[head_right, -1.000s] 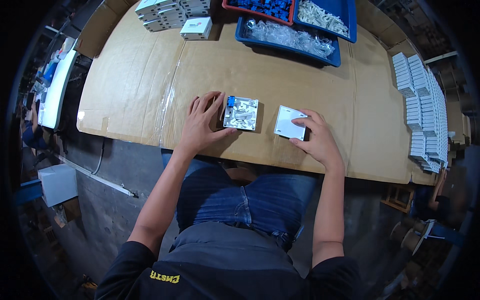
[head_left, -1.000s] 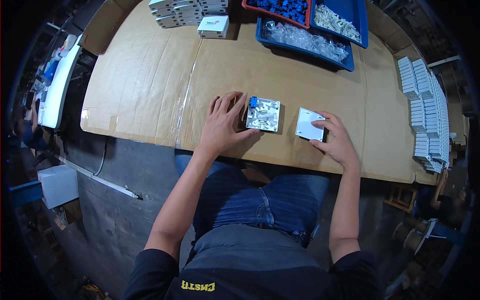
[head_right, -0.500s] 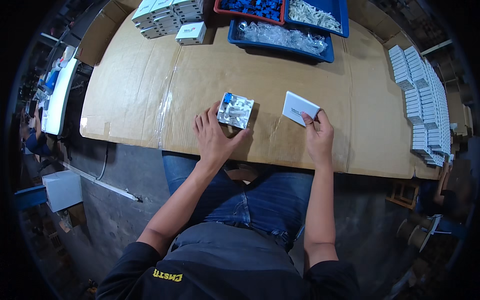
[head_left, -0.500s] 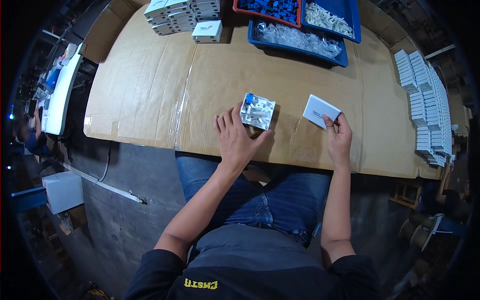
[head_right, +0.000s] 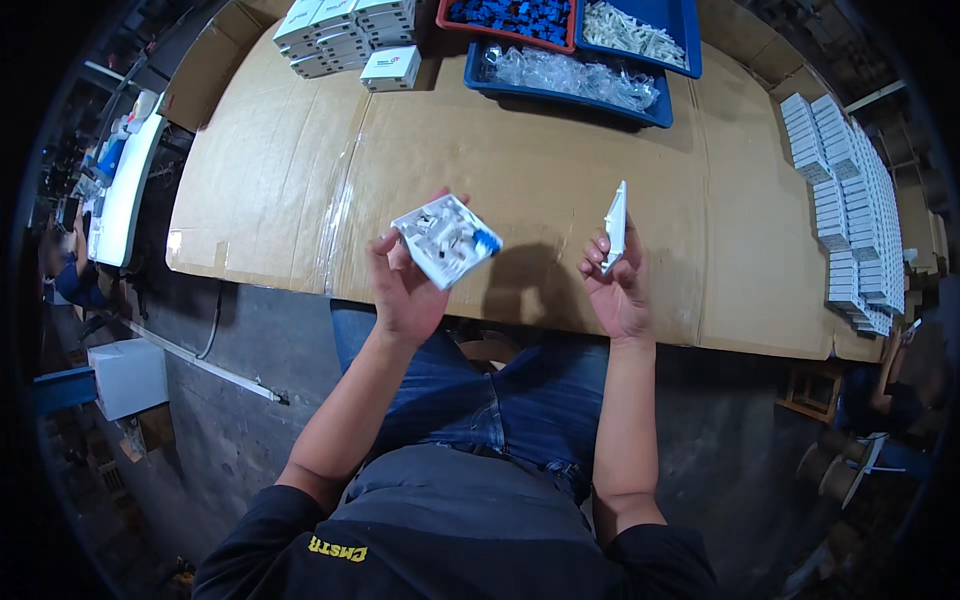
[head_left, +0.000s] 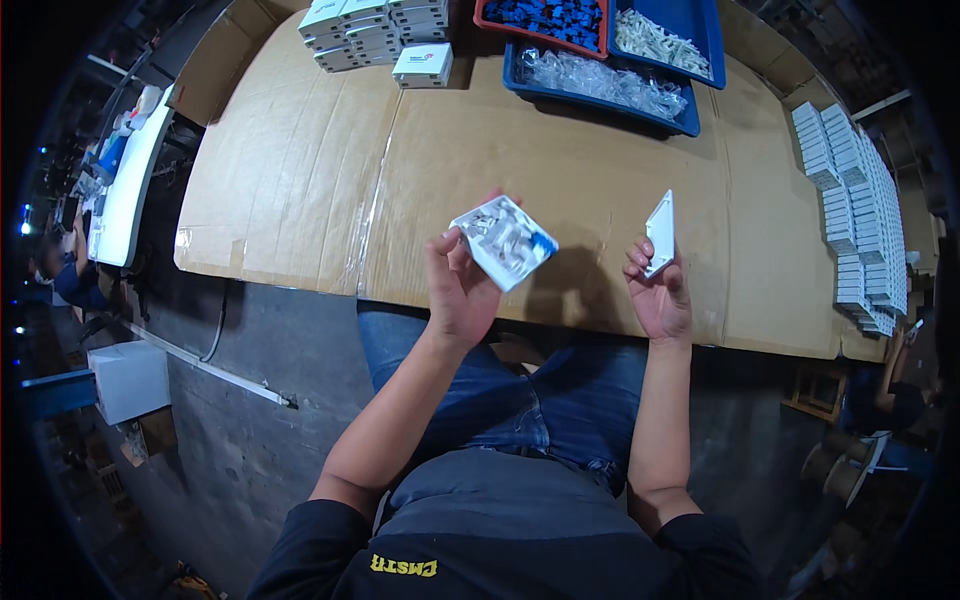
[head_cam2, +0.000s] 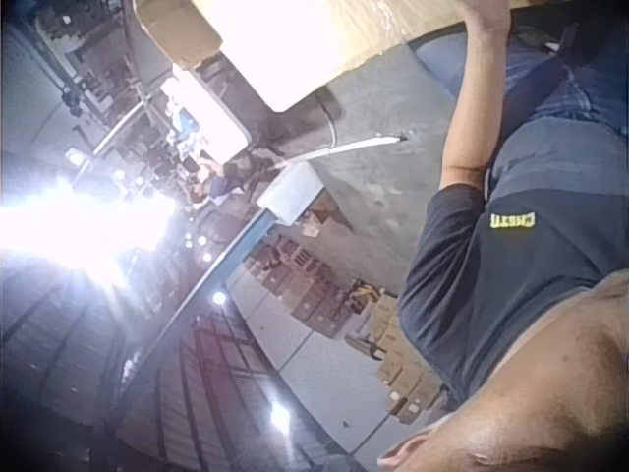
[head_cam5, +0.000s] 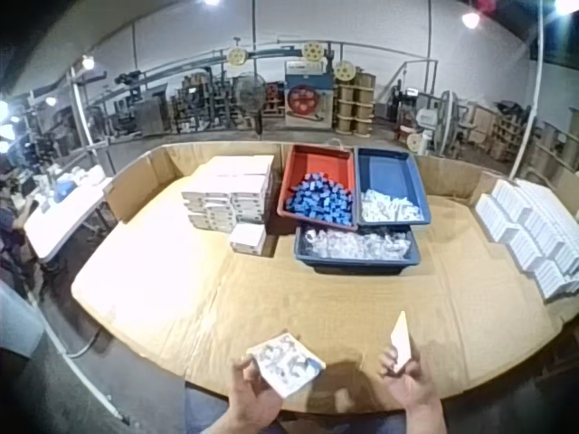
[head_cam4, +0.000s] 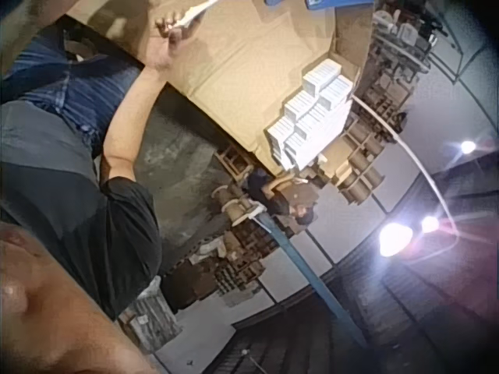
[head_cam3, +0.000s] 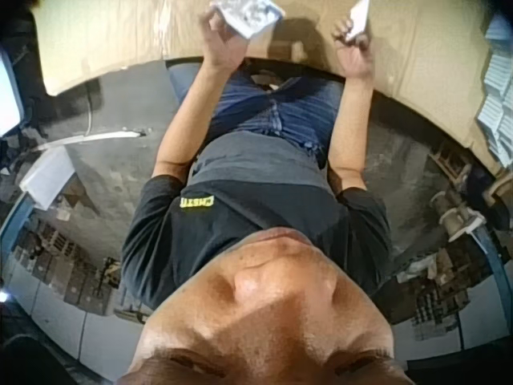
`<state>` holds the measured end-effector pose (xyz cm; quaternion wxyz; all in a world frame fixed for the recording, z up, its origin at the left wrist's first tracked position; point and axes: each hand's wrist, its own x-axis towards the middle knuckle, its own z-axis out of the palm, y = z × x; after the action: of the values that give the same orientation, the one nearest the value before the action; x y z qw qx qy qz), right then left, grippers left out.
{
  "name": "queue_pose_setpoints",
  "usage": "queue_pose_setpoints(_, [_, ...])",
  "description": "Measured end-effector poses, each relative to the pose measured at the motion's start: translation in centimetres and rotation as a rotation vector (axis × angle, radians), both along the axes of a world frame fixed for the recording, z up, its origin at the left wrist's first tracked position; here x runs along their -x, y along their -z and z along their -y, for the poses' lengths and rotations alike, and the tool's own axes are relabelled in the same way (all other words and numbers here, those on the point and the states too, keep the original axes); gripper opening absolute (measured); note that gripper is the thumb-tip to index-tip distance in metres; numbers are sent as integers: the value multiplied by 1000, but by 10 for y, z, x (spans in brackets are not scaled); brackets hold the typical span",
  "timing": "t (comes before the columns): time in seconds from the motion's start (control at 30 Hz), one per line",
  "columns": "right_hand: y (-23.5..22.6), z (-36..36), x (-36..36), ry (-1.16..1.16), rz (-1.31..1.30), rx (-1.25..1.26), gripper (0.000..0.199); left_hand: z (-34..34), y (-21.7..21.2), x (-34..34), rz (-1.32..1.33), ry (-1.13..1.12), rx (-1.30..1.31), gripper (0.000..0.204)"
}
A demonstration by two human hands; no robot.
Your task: Assembling an electronic component with small parts and packaging it into a white box.
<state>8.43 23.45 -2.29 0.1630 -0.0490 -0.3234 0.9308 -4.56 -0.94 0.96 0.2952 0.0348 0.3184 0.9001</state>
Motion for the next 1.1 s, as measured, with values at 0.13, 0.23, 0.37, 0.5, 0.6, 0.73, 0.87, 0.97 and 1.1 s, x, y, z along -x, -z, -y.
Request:
queue_pose_setpoints(0.13, [-2,8,13,-71,7,-7,92,-3,-16,-7,233,164,-120,81])
queue_pose_setpoints(0.23, [-20,25,18,26,87,-29,95,-3,-22,-11,319,222,-141,79])
queue_pose_setpoints(0.37, [-15,19,22,126,177,-250,95,-5,-28,-13,323,275,-35,80])
queue_pose_setpoints(0.5, [-43,21,26,-13,130,-212,93,-8,-22,-15,344,307,-38,79])
queue_pose_setpoints(0.6, [-55,22,34,-17,143,-240,98,-14,-24,-21,384,285,-37,77])
queue_pose_setpoints(0.73, [-80,30,46,-104,134,-405,87,-18,-20,-27,382,311,49,78])
queue_pose_setpoints(0.87, [-73,26,54,-207,106,-625,75,-25,-24,-33,444,302,146,79])
queue_pose_setpoints(0.97, [-67,32,54,-241,63,-775,70,-25,-25,-35,463,309,132,79])
queue_pose_setpoints(1.1, [-69,37,54,-311,132,-879,64,-25,-22,-37,430,324,53,76])
